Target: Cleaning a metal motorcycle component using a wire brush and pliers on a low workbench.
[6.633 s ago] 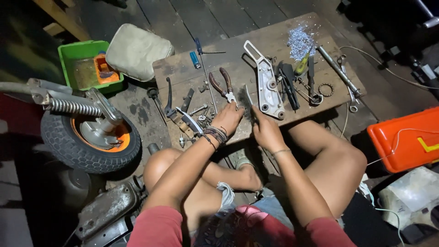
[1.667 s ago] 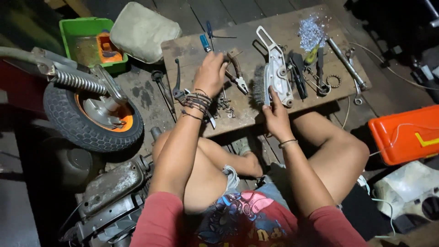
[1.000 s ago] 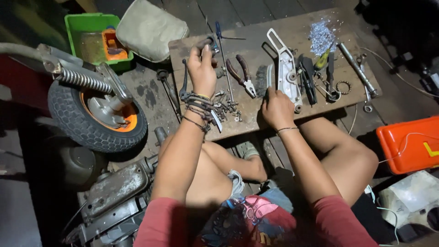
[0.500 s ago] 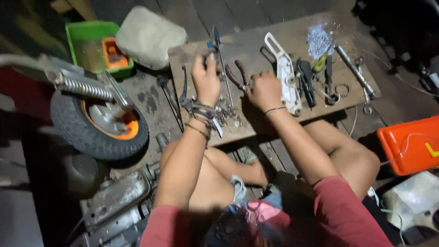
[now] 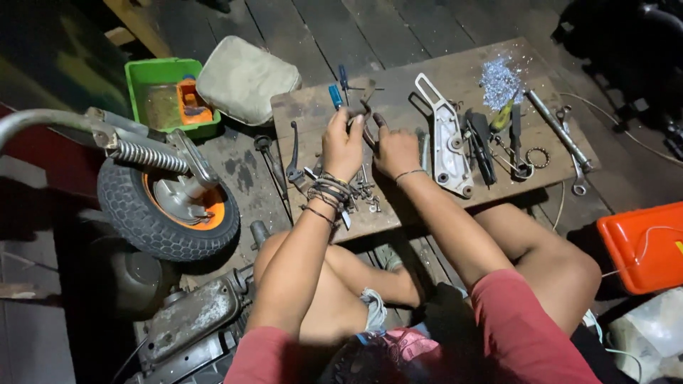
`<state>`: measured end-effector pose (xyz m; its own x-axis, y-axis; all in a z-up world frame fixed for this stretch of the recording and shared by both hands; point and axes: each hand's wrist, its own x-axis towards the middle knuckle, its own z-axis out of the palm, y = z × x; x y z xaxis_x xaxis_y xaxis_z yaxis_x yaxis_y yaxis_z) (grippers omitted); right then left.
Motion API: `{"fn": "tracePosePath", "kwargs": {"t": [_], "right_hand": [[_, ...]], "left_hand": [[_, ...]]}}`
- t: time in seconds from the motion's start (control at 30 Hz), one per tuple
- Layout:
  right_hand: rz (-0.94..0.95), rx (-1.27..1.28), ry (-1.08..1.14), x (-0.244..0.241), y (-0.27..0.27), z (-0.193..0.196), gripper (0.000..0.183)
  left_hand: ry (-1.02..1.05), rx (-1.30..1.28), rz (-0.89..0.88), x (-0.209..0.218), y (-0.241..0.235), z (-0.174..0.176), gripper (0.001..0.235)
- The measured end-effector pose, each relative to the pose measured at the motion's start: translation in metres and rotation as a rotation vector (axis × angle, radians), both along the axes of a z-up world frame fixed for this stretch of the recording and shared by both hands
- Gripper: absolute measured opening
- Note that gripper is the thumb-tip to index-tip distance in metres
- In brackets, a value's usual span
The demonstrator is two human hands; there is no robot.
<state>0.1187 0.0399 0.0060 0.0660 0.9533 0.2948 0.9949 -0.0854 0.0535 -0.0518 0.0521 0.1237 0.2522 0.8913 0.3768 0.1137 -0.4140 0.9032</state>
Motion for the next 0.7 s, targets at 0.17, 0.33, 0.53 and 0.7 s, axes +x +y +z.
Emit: {"fn": "tracePosePath", "kwargs": {"t": [0.17, 0.33, 0.53, 0.7], "right_hand": [[-0.013, -0.029, 0.151, -0.009, -0.019, 0.048, 0.041], [-0.036, -0.025, 0.296, 0.008, -0.03, 0.056, 0.035], [-0.155, 0.099, 0.573, 0.038, -0.072, 0.075, 0.042], [-0.231, 0.254, 0.643, 0.083, -0.118, 0.061, 0.038]], "left_hand": [[0.06, 0.027, -0.011, 0.0, 0.0, 0.002, 0.016], [0.078, 0.015, -0.01, 0.001, 0.0, 0.003, 0.016], [0.121, 0.086, -0.044, 0.001, -0.004, 0.003, 0.014], [0.197, 0.214, -0.072, 0.006, -0.01, -0.002, 0.013]]}}
